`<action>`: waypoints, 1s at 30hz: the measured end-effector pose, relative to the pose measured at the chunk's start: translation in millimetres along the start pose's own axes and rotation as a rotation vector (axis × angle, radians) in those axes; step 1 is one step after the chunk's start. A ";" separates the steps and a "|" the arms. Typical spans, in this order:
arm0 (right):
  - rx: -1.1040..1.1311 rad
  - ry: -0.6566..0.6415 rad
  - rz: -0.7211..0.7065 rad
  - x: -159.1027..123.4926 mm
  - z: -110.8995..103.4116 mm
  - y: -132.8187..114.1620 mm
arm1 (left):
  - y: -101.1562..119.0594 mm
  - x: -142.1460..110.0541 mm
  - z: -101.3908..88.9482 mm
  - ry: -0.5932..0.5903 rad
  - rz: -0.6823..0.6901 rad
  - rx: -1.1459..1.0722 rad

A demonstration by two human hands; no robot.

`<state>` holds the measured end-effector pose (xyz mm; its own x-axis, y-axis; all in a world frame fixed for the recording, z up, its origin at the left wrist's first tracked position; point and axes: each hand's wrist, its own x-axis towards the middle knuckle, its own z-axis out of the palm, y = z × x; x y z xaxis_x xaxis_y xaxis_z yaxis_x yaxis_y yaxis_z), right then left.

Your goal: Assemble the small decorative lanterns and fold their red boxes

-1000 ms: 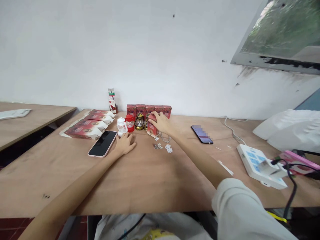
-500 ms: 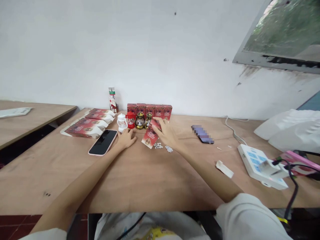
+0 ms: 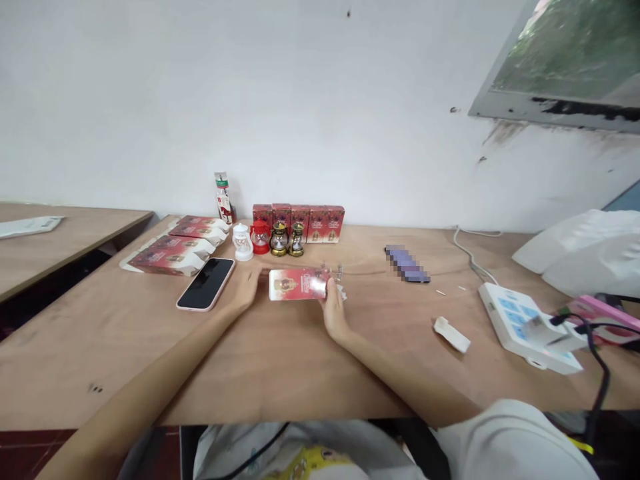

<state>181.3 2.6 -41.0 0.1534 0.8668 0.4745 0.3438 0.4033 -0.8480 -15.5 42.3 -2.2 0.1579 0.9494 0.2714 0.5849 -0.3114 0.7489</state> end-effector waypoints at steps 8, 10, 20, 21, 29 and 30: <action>0.145 0.117 0.179 -9.8 -0.5 -8.2 | 25.5 -38.7 24.0 -0.037 -0.228 -0.834; 0.160 0.130 0.250 -7.7 -3.8 -8.6 | 27.0 -34.6 18.0 -0.048 -0.273 -0.879; 0.050 0.105 -0.203 -10.2 -26.0 -35.7 | 21.4 -23.7 -3.6 -0.093 -0.377 -0.902; 0.033 0.080 -0.242 -9.9 -28.3 -37.1 | 21.5 -23.8 -3.7 -0.089 -0.380 -0.906; 0.031 0.090 -0.107 -5.8 -26.4 -28.5 | 20.7 -27.1 -2.9 -0.075 -0.358 -1.083; 0.050 0.090 -0.089 -5.1 -25.1 -26.9 | 19.9 -27.2 -2.6 -0.073 -0.359 -1.105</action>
<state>194.6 -20.0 -14.6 0.2077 0.7980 0.5657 0.3136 0.4934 -0.8113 -10.2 10.1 6.9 0.1909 0.9790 -0.0721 -0.4012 0.1448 0.9045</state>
